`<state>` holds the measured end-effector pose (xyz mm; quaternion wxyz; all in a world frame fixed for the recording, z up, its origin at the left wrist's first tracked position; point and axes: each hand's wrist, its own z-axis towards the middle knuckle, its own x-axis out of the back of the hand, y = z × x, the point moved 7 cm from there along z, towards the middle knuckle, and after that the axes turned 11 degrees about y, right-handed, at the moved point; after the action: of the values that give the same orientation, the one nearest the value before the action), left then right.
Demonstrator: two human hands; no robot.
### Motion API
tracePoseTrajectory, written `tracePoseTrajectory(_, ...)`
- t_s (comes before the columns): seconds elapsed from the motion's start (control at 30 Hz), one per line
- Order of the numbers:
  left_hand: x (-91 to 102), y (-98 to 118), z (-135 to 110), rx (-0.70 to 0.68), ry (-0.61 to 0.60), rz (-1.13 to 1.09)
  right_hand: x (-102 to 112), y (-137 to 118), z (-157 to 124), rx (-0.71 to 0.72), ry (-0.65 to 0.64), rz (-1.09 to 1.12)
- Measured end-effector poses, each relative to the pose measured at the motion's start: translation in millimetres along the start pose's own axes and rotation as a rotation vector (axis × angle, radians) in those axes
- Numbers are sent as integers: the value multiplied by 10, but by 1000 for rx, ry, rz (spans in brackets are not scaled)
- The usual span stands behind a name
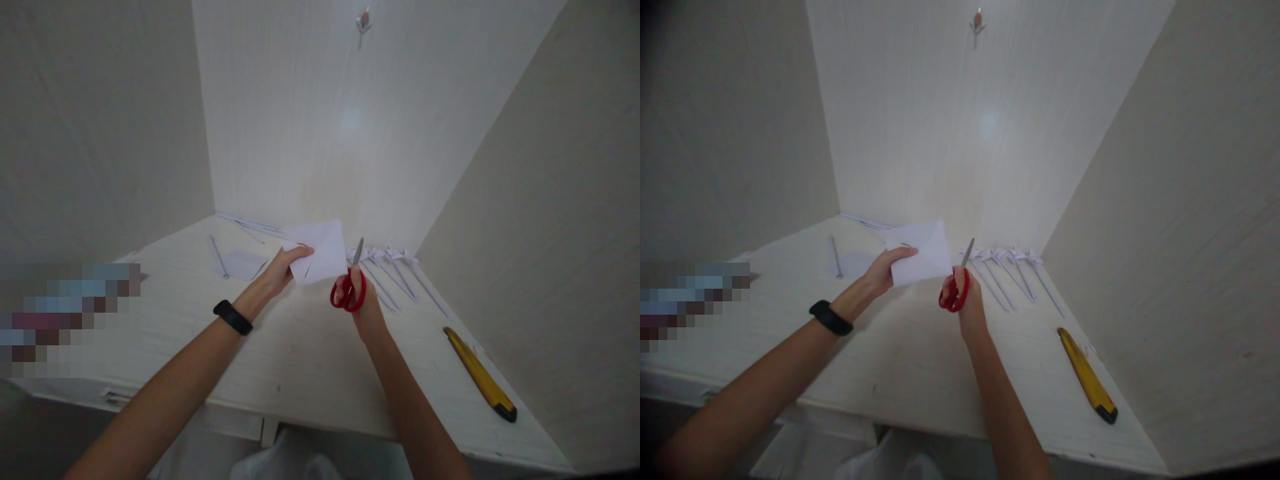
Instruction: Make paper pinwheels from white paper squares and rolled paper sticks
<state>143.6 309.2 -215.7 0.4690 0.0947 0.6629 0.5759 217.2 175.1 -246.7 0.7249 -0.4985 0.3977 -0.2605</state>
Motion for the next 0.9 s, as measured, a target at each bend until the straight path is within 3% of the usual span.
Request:
tracePoseTrajectory(0.13, -83, -131, -73, 110, -159, 163, 87, -98, 52, 40, 9, -42)
tracePoseTrajectory(0.27, -87, -120, -70, 69, -210, 204, 120, -112, 45, 56, 86, -167)
tracePoseTrajectory(0.47, -279, -283, -255, 165, -650, 301, 151, -166, 17, 239, 258, -217)
tracePoseTrajectory(0.53, -309, -352, -314, 195, -714, 365, 167, -208, -4, 320, 291, -239)
tracePoseTrajectory(0.63, -318, -410, -306, 172, -668, 439, 195, -256, -41, 387, 335, -266)
tracePoseTrajectory(0.9, -303, -319, -148, -40, -370, 369, 140, -258, -94, 398, 326, -287)
